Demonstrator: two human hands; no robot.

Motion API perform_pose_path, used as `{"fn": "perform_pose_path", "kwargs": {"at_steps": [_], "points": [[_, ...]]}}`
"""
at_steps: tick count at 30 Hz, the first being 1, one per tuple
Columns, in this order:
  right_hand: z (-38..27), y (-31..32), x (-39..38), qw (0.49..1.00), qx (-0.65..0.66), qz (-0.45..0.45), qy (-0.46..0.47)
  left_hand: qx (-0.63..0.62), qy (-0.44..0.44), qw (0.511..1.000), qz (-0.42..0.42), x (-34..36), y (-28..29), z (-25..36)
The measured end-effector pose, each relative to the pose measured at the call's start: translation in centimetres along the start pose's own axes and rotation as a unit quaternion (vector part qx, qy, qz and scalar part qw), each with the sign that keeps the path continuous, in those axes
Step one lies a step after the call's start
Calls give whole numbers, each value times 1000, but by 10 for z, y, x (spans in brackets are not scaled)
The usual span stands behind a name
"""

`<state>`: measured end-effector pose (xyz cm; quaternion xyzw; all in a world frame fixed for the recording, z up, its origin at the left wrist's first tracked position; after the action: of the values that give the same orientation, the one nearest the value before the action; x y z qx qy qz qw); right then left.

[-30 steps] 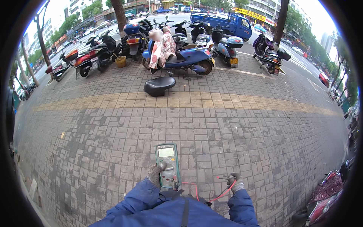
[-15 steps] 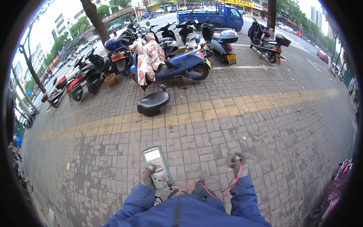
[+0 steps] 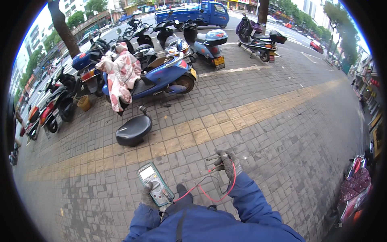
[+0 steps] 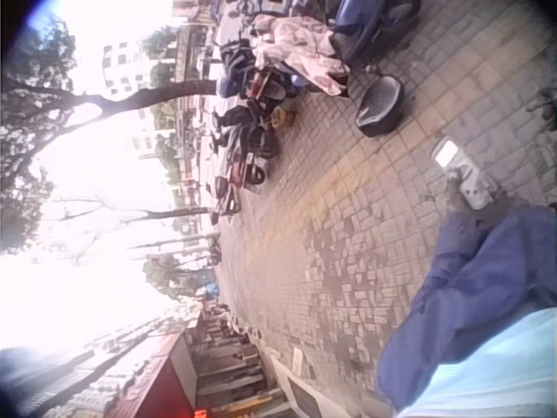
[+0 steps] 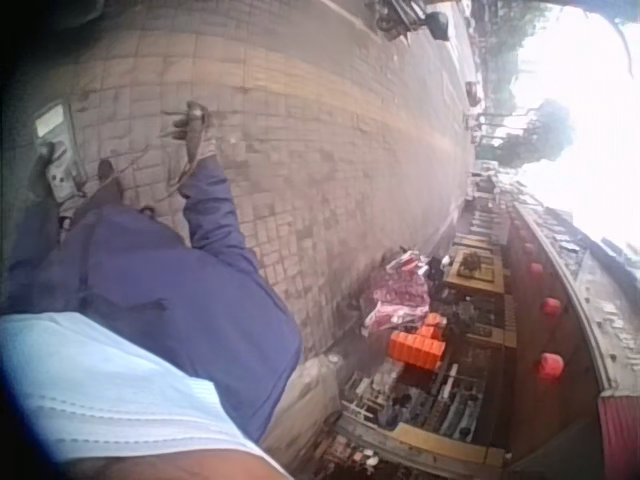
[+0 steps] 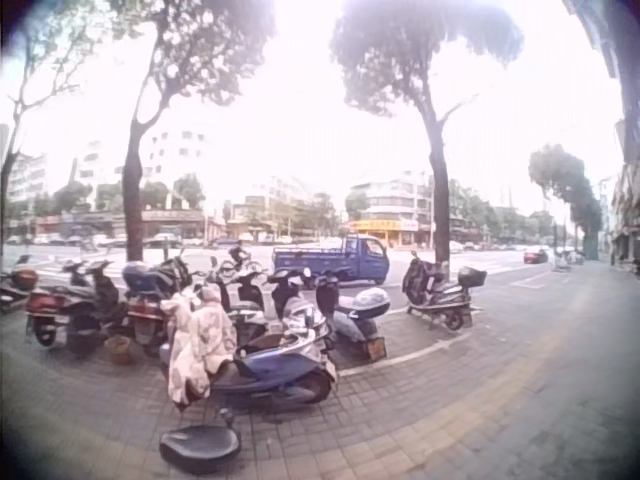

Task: The person retrieves a multimeter from a cluttered workshop, walks outside to a parked electric scooter, and tests the battery voltage. They connect the multimeter probes to the battery terminals and various wiring points under the seat, observe readings, and reposition the probes multiple times.

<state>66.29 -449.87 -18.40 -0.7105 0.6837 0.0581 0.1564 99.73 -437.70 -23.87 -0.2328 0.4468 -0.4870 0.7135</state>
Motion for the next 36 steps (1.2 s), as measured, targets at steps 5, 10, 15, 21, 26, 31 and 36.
{"fn": "perform_pose_path", "kwargs": {"at_steps": [5,10,15,21,26,31,36], "points": [[-50,-60,61,995,78,-59,5,-31,80,992,-95,117,-73,22],[-74,-133,128,979,144,-144,-21,-22,138,979,-151,192,-136,49],[-68,-175,197,968,162,-175,-82,-45,178,974,-133,246,-150,63],[-79,-225,322,960,56,-238,-134,-38,103,992,-67,350,-149,111],[-110,-262,428,930,-44,-323,-171,-41,33,998,-28,428,-179,152],[-137,-288,530,913,-34,-366,-179,-67,-9,997,-28,507,-215,182],[-146,-299,641,931,-63,-313,-178,-129,-23,990,-45,593,-224,219]]}}
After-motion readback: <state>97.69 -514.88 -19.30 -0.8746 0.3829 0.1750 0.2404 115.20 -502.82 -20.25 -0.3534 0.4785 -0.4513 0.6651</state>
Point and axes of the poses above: each hand's wrist, its own x-axis towards the middle knuckle, its own y-axis out of the back of the hand, z = x × y, the point moved 6 cm from there along x, towards the middle knuckle, and after that the axes turned 7 degrees about -y, right-handed, at the moved point
